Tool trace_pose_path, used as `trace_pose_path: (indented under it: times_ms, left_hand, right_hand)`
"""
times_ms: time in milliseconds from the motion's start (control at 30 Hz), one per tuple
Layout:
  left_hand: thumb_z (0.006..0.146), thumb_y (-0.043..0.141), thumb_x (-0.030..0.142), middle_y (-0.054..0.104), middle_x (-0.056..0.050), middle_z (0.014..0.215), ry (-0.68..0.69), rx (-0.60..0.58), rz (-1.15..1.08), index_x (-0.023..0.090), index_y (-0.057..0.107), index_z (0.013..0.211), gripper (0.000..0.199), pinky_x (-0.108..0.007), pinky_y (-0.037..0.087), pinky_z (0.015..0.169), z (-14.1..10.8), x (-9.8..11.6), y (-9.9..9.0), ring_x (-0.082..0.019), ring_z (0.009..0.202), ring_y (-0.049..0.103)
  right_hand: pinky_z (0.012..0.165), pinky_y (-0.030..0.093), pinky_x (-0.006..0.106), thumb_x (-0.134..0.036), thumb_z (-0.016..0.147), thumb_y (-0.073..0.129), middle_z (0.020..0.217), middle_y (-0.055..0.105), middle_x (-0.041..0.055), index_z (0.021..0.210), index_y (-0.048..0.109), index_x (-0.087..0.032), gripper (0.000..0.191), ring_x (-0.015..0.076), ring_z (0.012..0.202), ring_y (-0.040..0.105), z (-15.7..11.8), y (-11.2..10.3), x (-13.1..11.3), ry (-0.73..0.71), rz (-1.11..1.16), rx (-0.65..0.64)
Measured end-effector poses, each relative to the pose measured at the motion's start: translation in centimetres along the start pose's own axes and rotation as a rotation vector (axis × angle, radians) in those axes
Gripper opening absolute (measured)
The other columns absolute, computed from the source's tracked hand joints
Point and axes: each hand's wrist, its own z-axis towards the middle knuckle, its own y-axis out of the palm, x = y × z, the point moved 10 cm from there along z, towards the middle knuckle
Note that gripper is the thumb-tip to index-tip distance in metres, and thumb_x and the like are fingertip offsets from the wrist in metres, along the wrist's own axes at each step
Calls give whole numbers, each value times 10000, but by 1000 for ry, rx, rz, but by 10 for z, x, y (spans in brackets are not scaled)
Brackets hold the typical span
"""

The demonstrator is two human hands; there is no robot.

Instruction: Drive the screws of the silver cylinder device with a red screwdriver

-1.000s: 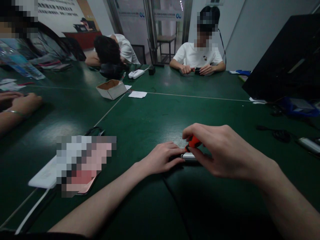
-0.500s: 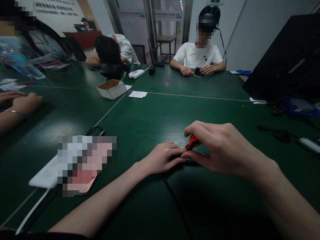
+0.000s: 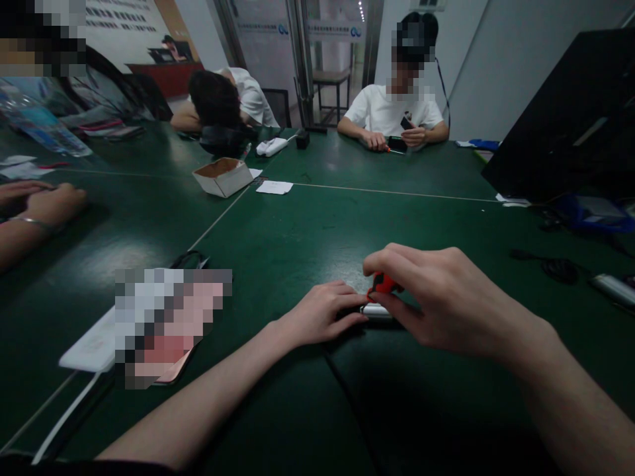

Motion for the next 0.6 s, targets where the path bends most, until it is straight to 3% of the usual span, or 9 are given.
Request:
trace_pose_path:
  times_ms: [100,267,433,600]
  left_hand:
    - [979,481,348,653,-70,987,3,4,0,191,642,1084,249,-302,464,781,0,0,0,-218,915,600]
    - [982,470,343,650,-72,977,15,9,-20,186,645,1053,246,-298,462,773,1,3,-1,-212,903,603]
    - [971,488,333,658,-78,977,5,12,-13,183,655,1065,243,-318,469,807,2,3,-2,-223,930,597]
    - [974,490,336,657,-79,996,4,4,-18,181,652,1077,247,-318,470,823,1,2,-1,-223,940,596]
  right_hand:
    - [505,282,235,-271,930,567,820,561,-8,1008,512,-189,126,111,603,489,0,-3,-2,-13,-110,31]
    - [500,258,262,-379,942,551,730,542,-16,911,527,-184,199,128,589,491,2,-4,-1,-7,-169,39]
    - [578,356,237,-183,885,537,984,588,50,1045,507,-145,168,130,765,542,3,-2,-1,-15,50,12]
    - [548,347,228,-161,909,512,937,594,33,1065,493,-154,158,124,723,555,2,-1,0,0,34,23]
